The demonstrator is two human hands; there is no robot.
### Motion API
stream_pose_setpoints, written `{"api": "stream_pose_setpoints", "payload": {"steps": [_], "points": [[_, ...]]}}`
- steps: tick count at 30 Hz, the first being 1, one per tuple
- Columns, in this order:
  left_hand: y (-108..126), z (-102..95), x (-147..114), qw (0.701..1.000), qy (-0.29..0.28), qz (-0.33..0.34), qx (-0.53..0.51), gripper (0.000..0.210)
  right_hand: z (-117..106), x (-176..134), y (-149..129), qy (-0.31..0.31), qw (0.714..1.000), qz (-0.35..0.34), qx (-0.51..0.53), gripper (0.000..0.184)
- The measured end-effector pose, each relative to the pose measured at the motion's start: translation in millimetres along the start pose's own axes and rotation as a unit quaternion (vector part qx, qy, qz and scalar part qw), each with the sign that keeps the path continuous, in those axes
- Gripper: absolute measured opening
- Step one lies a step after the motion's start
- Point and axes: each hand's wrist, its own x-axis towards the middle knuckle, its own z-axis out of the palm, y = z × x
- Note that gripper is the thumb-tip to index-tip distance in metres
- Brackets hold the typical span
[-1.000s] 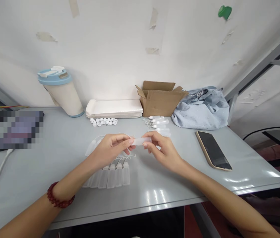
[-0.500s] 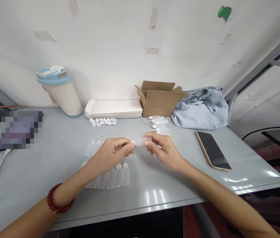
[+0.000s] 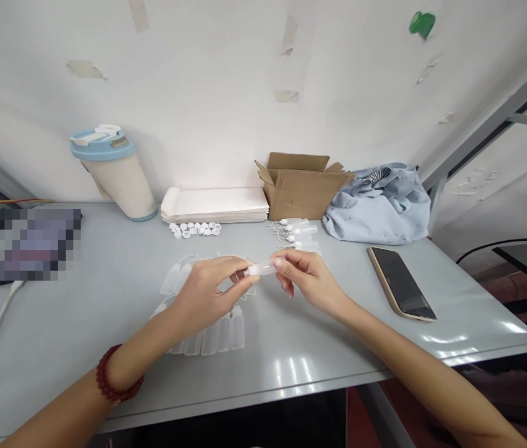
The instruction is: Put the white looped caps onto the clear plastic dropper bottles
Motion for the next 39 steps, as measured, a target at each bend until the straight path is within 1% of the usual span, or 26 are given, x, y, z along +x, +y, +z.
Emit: {"api": "stream_pose_setpoints", "payload": {"steps": [3,6,9,12,14,16,18,20,22,25,28,31,33,36,39], "points": [[1,-3.7,2,0.993,-0.075,-0.072,-0.058,0.029,3,-3,-3,0.010,1.000,-0.015,-0.011,0.028],[1,-6.0,2,0.983,-0.112,-0.103,-0.102,0.037,5,-5,-5,0.023,0.998,-0.044,-0.034,0.024],[1,-6.8,1,0.978,-0.114,-0.123,-0.122,0.040,6,-5,-5,0.039,0.991,-0.090,-0.086,0.023],[1,-7.3,1,0.971,-0.114,-0.143,-0.153,0.043,6,-5,-3,0.060,0.974,-0.151,-0.157,0.021],[1,-7.7,1,0.966,-0.117,-0.154,-0.172,0.044,7,-6,-3,0.061,0.964,-0.178,-0.190,0.021],[2,-7.8,2,0.963,-0.121,-0.156,-0.184,0.044,7,-7,-5,0.050,0.962,-0.176,-0.201,0.021],[2,-7.5,2,0.964,-0.119,-0.149,-0.187,0.043,7,-7,-8,0.034,0.970,-0.149,-0.187,0.023],[3,-6.7,2,0.970,-0.107,-0.133,-0.172,0.041,6,-7,-12,0.014,0.982,-0.111,-0.154,0.024],[5,-5.4,1,0.982,-0.088,-0.102,-0.135,0.038,5,-6,-14,-0.005,0.991,-0.075,-0.114,0.026],[5,-2.4,0,0.995,-0.060,-0.033,-0.066,0.034,2,-5,-13,-0.016,0.998,-0.038,-0.056,0.030],[4,1.6,-2,0.998,-0.024,0.048,-0.018,0.028,1,-4,-7,-0.013,1.000,-0.001,-0.012,0.033],[0,5.8,-4,0.992,0.019,0.124,0.009,0.021,1,-2,-3,-0.018,0.999,0.043,0.023,0.035],[-4,8.4,-5,0.985,0.040,0.166,0.027,0.017,1,-1,-2,-0.023,0.997,0.060,0.046,0.035],[-9,11.1,-4,0.972,0.054,0.221,0.063,0.012,1,0,-2,-0.032,0.992,0.081,0.096,0.036],[-10,11.5,-4,0.956,0.062,0.261,0.121,0.010,1,2,-2,-0.050,0.982,0.106,0.149,0.041]]}}
